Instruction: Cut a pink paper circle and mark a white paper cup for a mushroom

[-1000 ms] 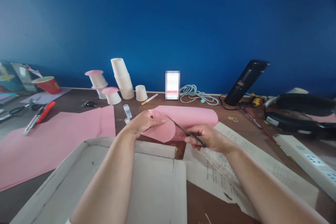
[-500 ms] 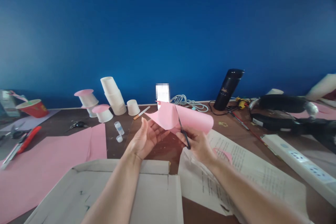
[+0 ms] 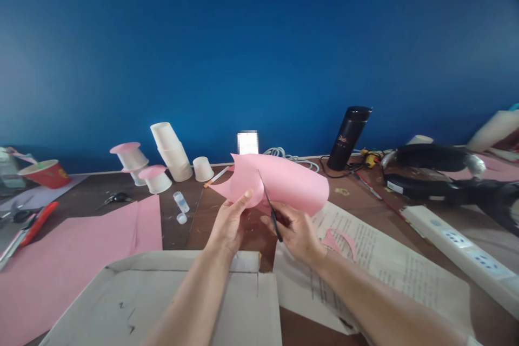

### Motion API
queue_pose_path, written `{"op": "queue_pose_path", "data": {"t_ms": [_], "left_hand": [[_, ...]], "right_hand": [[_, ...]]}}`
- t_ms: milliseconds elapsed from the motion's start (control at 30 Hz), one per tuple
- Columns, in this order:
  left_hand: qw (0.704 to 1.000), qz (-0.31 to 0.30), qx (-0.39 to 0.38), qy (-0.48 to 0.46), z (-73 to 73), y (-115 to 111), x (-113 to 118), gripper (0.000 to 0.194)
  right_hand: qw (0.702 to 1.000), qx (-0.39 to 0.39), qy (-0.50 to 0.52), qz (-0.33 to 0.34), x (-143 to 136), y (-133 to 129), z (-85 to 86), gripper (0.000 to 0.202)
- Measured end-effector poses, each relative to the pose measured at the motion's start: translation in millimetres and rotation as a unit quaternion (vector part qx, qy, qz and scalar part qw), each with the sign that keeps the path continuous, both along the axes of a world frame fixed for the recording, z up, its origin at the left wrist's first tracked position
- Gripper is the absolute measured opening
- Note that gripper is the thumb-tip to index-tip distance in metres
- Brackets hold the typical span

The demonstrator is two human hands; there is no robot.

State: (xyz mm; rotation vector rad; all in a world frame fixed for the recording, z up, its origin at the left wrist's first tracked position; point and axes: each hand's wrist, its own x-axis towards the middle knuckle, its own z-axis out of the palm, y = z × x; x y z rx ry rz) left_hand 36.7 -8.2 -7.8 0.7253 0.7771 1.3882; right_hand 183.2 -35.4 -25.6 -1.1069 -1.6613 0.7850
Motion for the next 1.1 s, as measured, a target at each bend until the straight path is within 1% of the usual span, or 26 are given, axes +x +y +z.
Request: {"op": "queue_pose_path", "data": {"t_ms": [133, 267, 400, 500, 633, 767, 933, 1100], "left_hand": [[0.999, 0.026, -0.029, 0.024, 3.0, -2, 0, 0.043], [0.997, 0.048, -0.012, 0.067, 2.1, 1, -7, 0.047], [0.994, 0.026, -0.026, 0.102, 1.3, 3, -15, 0.05], [0.993, 0.019, -0.028, 0.112, 1.9, 4, -20, 0.05], [0.997, -0.003, -0.007, 0.081, 3.5, 4, -23, 0.048], [0.997, -0.026, -0.017, 0.067, 6.2, 2, -24, 0.048], [0.997, -0.028, -0.023, 0.065, 8.2, 2, -24, 0.048], [0.998, -0.028, -0.016, 0.057, 9.1, 2, -25, 0.05]], "right_hand": [[0.999, -0.029, 0.008, 0.025, 1, 1, -1.2, 0.033], [0.992, -0.103, 0.05, 0.059, 2, 2, -2.2, 0.038], [0.976, -0.159, 0.11, 0.097, 3, 3, 0.9, 0.041], [0.969, -0.187, 0.124, 0.107, 5, 3, 3.1, 0.041], [0.962, -0.208, 0.134, 0.118, 10, 5, 4.6, 0.045], [0.957, -0.218, 0.132, 0.135, 13, 5, 7.8, 0.043], [0.954, -0.234, 0.137, 0.125, 12, 3, 14.3, 0.048], [0.963, -0.229, 0.096, 0.106, 12, 3, 19.7, 0.052]]}}
